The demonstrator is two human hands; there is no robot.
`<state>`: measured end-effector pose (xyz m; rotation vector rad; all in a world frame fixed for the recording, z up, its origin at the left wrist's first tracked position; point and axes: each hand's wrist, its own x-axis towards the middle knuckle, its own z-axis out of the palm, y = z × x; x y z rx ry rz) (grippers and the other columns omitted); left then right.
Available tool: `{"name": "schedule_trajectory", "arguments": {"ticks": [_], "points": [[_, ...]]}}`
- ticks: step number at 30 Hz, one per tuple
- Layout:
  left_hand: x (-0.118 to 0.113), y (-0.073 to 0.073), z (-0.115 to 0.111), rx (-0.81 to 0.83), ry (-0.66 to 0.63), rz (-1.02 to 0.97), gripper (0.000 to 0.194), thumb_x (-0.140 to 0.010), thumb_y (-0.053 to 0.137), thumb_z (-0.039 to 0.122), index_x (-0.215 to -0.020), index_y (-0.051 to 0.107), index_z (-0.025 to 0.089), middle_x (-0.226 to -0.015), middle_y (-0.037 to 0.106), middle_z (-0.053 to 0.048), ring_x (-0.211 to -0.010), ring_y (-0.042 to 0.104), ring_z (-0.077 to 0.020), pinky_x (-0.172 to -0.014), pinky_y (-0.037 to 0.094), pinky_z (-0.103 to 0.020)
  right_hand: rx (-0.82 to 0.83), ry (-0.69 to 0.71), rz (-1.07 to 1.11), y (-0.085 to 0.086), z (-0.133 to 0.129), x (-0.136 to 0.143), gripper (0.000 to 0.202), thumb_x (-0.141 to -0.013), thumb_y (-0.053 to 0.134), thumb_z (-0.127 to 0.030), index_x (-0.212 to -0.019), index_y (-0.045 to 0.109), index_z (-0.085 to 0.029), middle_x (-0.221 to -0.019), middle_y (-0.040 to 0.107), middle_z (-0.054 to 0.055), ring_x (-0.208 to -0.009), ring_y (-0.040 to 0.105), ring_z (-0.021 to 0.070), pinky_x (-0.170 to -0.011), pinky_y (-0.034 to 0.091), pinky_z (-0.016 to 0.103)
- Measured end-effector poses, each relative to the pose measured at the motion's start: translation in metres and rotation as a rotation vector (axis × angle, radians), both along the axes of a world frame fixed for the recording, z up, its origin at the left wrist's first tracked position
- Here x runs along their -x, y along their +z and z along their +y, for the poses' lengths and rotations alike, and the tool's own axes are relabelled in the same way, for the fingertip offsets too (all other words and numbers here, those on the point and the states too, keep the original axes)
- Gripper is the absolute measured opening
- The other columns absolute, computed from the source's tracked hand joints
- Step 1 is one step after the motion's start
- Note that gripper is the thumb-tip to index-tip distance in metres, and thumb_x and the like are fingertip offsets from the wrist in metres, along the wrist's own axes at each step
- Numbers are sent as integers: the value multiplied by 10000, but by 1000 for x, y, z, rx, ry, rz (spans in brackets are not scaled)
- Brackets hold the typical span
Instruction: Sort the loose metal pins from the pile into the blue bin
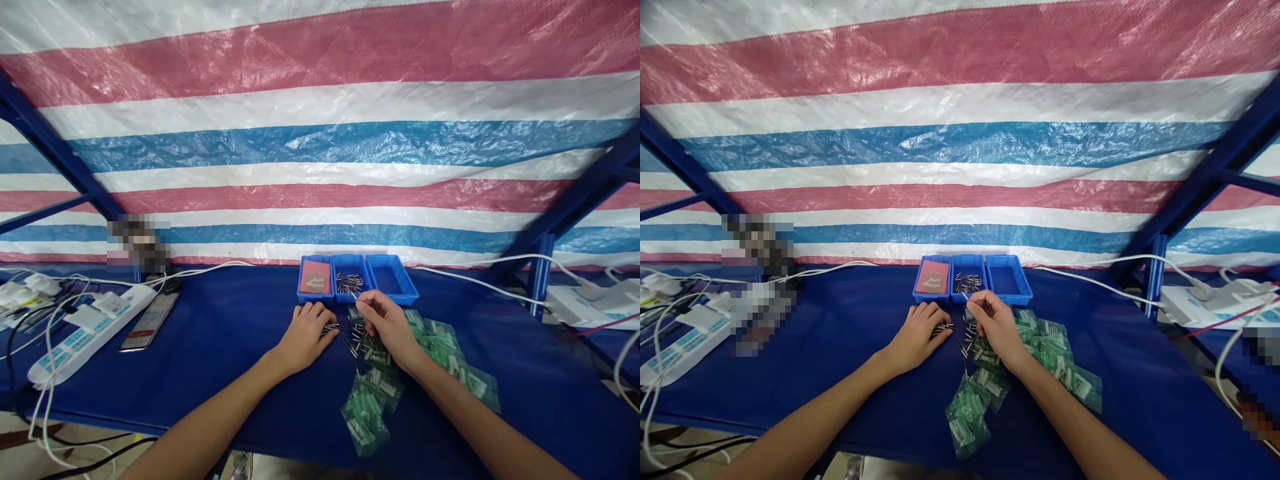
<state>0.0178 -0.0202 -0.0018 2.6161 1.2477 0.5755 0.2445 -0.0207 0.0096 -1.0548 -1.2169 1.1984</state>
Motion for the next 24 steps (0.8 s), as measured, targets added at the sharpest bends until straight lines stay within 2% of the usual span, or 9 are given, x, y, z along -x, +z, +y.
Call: {"name": "schedule_trajectory", "arguments": {"ticks": [2, 6, 15, 19, 24], "points": [[0, -1, 0, 1, 1, 1, 144, -1109, 555, 369, -1147, 612, 242, -1148, 645, -41, -1064, 554, -246, -902, 383, -406, 16, 7, 19, -1, 0, 0, 359, -900, 795, -578, -931, 687, -237, -640, 499, -53, -498, 412, 109, -463, 370, 250], [0, -1, 0, 3, -1, -1, 131, -1105, 566, 358, -1143, 609, 240, -1153, 649, -34, -1065, 547, -244, -902, 378, -407, 46, 13, 87, -1, 0, 1, 387, -891, 792, -601, -932, 712, -225, -770, 583, -15, -530, 419, 101, -454, 376, 241], [0, 0, 0, 1, -3, 1, 149, -1114, 544, 372, -1145, 611, 243, -1151, 653, -43, -1070, 554, -249, -896, 380, -410, 76, 0, 174, -2, 1, 2, 337, -878, 808, -557, -943, 721, -238, -783, 572, -15, -542, 426, 106, -444, 376, 235], [0, 0, 0, -6, -6, -4, 154, -1115, 540, 375, -1146, 613, 243, -1156, 653, -46, -1073, 557, -248, -894, 380, -407, 52, -35, 140, 0, 0, 2, 326, -859, 823, -539, -921, 683, -251, -741, 547, -27, -546, 437, 125, -449, 389, 247], [0, 2, 0, 3, 2, 4, 139, -1110, 553, 364, -1131, 611, 240, -1142, 651, -41, -1076, 559, -251, -888, 377, -402, -12, -51, 47, -1, 0, 1, 340, -894, 783, -574, -934, 650, -264, -661, 504, -46, -523, 441, 139, -480, 403, 270]]}}
